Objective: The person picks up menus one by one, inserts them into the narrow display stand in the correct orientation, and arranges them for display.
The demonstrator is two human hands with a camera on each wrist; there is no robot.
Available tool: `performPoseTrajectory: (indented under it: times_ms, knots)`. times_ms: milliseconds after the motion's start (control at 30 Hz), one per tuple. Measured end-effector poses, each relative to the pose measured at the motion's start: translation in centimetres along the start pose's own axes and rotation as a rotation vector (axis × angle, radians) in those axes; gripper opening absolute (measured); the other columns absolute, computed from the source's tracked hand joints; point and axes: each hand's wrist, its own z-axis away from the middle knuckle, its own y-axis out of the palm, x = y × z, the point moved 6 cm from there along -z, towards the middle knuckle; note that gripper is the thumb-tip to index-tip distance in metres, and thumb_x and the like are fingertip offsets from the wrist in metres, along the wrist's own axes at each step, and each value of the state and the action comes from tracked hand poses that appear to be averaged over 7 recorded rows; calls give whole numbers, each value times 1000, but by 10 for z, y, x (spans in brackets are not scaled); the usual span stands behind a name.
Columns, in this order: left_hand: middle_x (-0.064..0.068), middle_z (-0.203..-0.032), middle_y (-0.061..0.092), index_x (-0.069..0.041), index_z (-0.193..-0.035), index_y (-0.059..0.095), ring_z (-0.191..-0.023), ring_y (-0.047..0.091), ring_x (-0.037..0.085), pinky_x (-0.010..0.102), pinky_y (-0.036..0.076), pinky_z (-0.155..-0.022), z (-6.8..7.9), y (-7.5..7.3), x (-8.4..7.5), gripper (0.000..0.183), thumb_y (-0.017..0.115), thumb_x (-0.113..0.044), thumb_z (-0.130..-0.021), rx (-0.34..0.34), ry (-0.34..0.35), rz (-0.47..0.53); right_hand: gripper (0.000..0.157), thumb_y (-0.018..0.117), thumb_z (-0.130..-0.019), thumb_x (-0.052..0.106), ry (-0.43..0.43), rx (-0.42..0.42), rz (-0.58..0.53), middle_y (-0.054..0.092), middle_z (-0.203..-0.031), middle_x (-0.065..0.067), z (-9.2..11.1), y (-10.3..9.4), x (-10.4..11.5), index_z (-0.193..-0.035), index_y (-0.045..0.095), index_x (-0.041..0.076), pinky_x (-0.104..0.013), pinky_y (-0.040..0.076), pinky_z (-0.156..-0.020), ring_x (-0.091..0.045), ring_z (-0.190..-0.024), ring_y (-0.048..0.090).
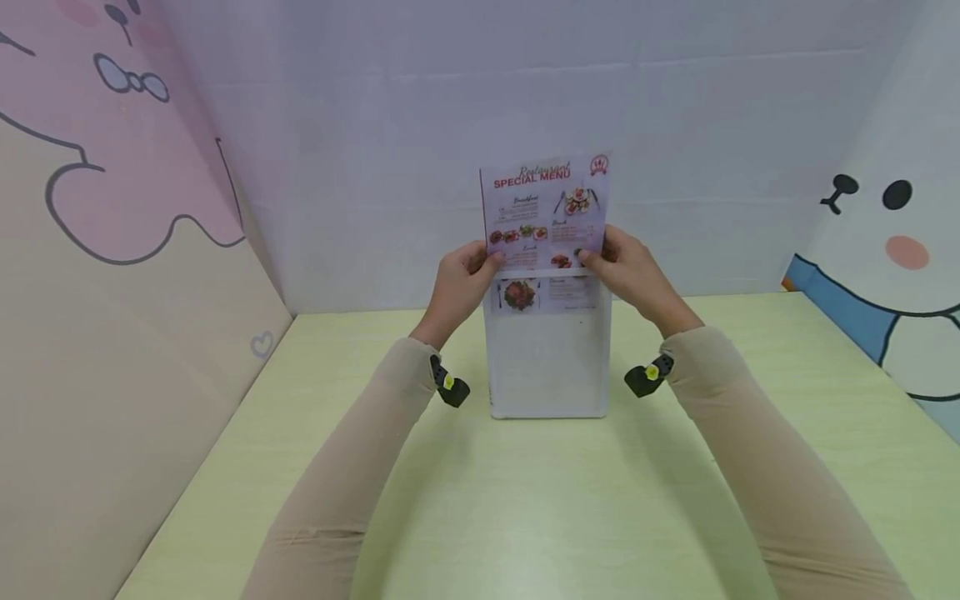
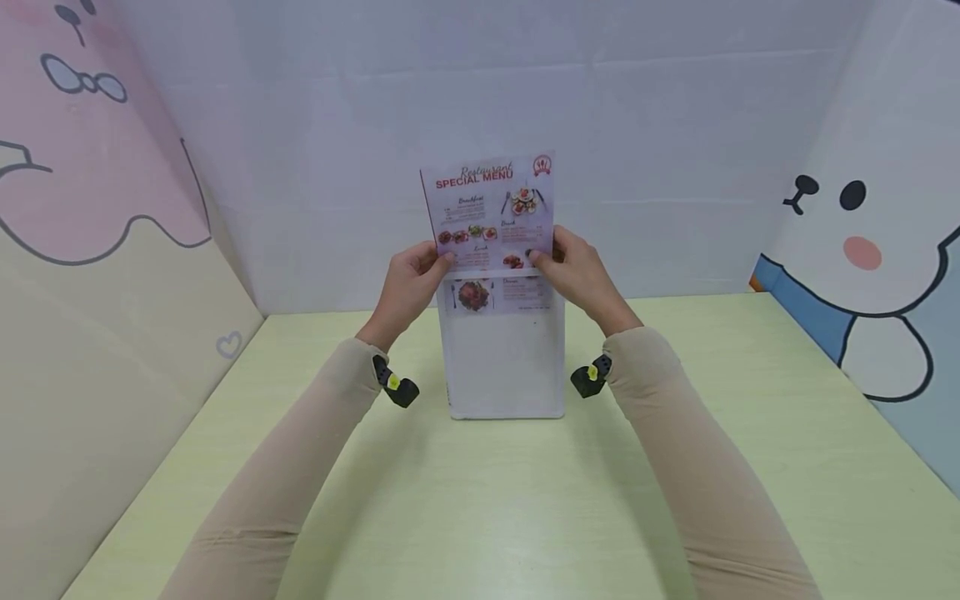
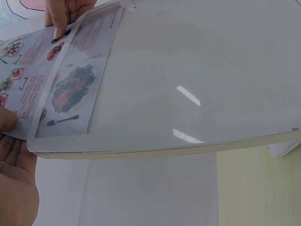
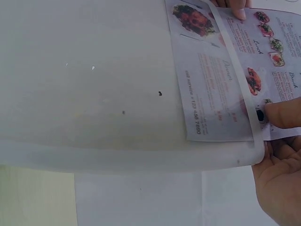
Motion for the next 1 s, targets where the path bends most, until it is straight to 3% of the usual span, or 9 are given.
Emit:
performPoseTrajectory:
  times_ms: [467, 667, 1000]
  knots:
    - [15, -111, 70, 0, -115, 66, -96, 68, 23, 31, 53, -84, 1, 0, -3, 25, 56, -17, -98, 7, -28, -2, 39, 43, -102, 34, -19, -18, -79, 53, -134, -19, 0, 1, -3, -129, 36, 7, -51, 36, -104, -31, -121, 51]
    - [19, -111, 69, 4, -114, 65, -96, 68, 27, 31, 53, -82, 2, -1, -8, 25, 55, -12, -98, 14, -34, -2, 43, 43, -103, 32, -22, -16, -72, 50, -138, -17, 0, 1, -1, -136, 34, 6, -49, 34, -107, -29, -125, 48]
    - [14, -108, 71, -2, -113, 67, -92, 68, 22, 31, 54, -82, 0, -4, -1, 25, 58, -19, -97, 17, 4, 18, 45, 43, -103, 30, -8, 0, -58, 47, -142, -16, 1, 2, 1, -140, 33, 7, -50, 33, -109, -30, -129, 46]
